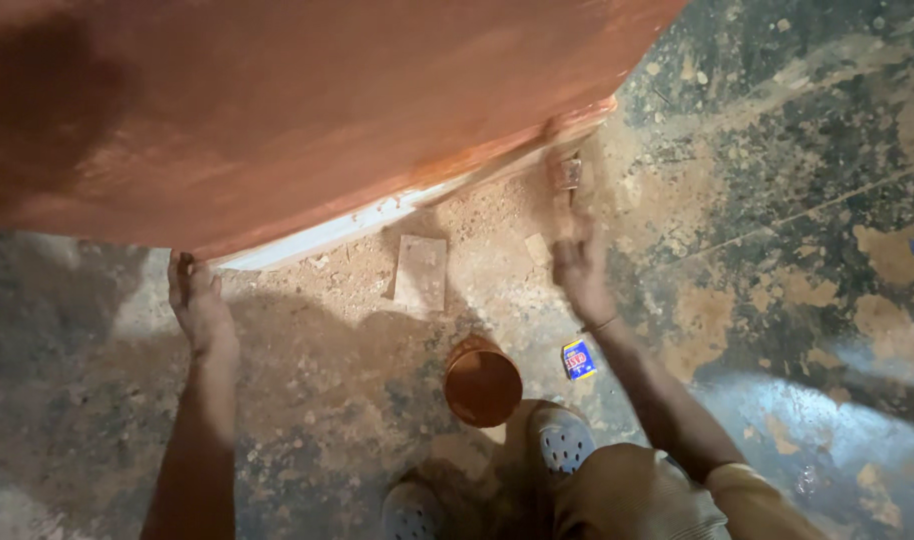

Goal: The person paints the lower edge of a large wooden board with a reddish-brown finish using a paintbrush. They repeatedly dip the brush into a small container and apply the finish along the bottom edge.

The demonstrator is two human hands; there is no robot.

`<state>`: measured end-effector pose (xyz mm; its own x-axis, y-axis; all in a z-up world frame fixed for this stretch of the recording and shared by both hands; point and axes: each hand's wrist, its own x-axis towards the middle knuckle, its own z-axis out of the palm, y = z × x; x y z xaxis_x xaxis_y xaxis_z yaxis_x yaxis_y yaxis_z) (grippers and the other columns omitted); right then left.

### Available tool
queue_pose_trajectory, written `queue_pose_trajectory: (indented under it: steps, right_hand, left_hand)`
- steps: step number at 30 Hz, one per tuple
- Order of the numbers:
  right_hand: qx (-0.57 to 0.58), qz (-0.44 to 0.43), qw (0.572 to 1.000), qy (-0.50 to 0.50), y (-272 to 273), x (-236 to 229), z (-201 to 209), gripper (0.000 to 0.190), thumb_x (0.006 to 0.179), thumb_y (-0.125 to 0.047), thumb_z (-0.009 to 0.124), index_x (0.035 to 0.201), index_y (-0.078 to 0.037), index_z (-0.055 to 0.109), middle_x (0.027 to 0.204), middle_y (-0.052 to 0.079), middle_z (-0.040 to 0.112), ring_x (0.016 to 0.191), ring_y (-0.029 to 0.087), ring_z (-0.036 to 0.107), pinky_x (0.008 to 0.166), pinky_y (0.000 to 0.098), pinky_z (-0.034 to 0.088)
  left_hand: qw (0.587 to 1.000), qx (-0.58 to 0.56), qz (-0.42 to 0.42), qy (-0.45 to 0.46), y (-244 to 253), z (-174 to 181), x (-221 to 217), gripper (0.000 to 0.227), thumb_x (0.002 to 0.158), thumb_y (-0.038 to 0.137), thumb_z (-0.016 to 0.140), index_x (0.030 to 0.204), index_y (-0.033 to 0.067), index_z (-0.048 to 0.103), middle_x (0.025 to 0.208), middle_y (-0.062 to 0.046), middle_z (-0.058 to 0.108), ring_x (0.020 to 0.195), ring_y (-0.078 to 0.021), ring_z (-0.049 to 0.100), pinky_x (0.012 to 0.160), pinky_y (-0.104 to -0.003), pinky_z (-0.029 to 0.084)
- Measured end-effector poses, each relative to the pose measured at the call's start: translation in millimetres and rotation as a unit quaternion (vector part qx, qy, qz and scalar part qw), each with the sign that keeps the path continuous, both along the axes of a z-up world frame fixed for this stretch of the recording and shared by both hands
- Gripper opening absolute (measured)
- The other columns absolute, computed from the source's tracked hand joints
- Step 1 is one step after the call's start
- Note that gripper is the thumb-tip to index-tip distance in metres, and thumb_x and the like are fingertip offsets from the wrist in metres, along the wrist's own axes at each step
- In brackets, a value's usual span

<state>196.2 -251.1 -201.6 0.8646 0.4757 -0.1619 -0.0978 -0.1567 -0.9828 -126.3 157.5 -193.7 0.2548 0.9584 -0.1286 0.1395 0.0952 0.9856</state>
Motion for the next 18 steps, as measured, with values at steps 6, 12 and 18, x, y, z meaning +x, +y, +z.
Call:
queue_pose_trajectory:
  steps: [6, 12, 18]
  right_hand:
    - [0.026, 0.199, 0.98, 0.019, 22.9, -44.9, -32.9, 0.03, 0.108, -0.009, 0.051, 0.137, -0.011, 0.045, 0.075, -0.004, 0.049, 0.06, 0.007, 0.042, 0.052, 0.0263, 0.037]
    - [0.096, -0.034, 0.99, 0.098, -28.1, 24.3, -51.6, 0.021, 0.108, -0.013, 0.051, 0.129, -0.014, 0.048, 0.077, -0.003, 0.046, 0.06, 0.008, 0.04, 0.051, 0.0266, 0.035]
    - [0.144, -0.153, 0.97, 0.119, -38.2, 58.5, -31.5, 0.027, 0.109, -0.02, 0.05, 0.134, -0.022, 0.041, 0.07, -0.004, 0.043, 0.054, 0.008, 0.038, 0.045, 0.026, 0.033]
  left_hand:
    - [0.968, 0.074, -0.115, 0.209, -15.7, 32.4, -0.7, 0.071, 0.103, 0.021, 0.054, 0.163, 0.0138, 0.017, 0.151, -0.007, 0.039, 0.139, -0.0241, 0.038, 0.113, -0.037, 0.03]
    - [0.989, -0.009, -0.128, 0.073, 12.1, 17.4, -17.8, 0.054, 0.104, 0.021, 0.057, 0.154, 0.0133, 0.04, 0.144, -0.002, 0.047, 0.132, -0.0163, 0.045, 0.108, -0.033, 0.038]
    - [0.997, 0.013, -0.075, 0.022, 36.7, -26.0, -37.8, 0.029, 0.108, 0.023, 0.056, 0.134, 0.0094, 0.054, 0.121, -0.001, 0.054, 0.112, -0.0148, 0.05, 0.098, -0.031, 0.041]
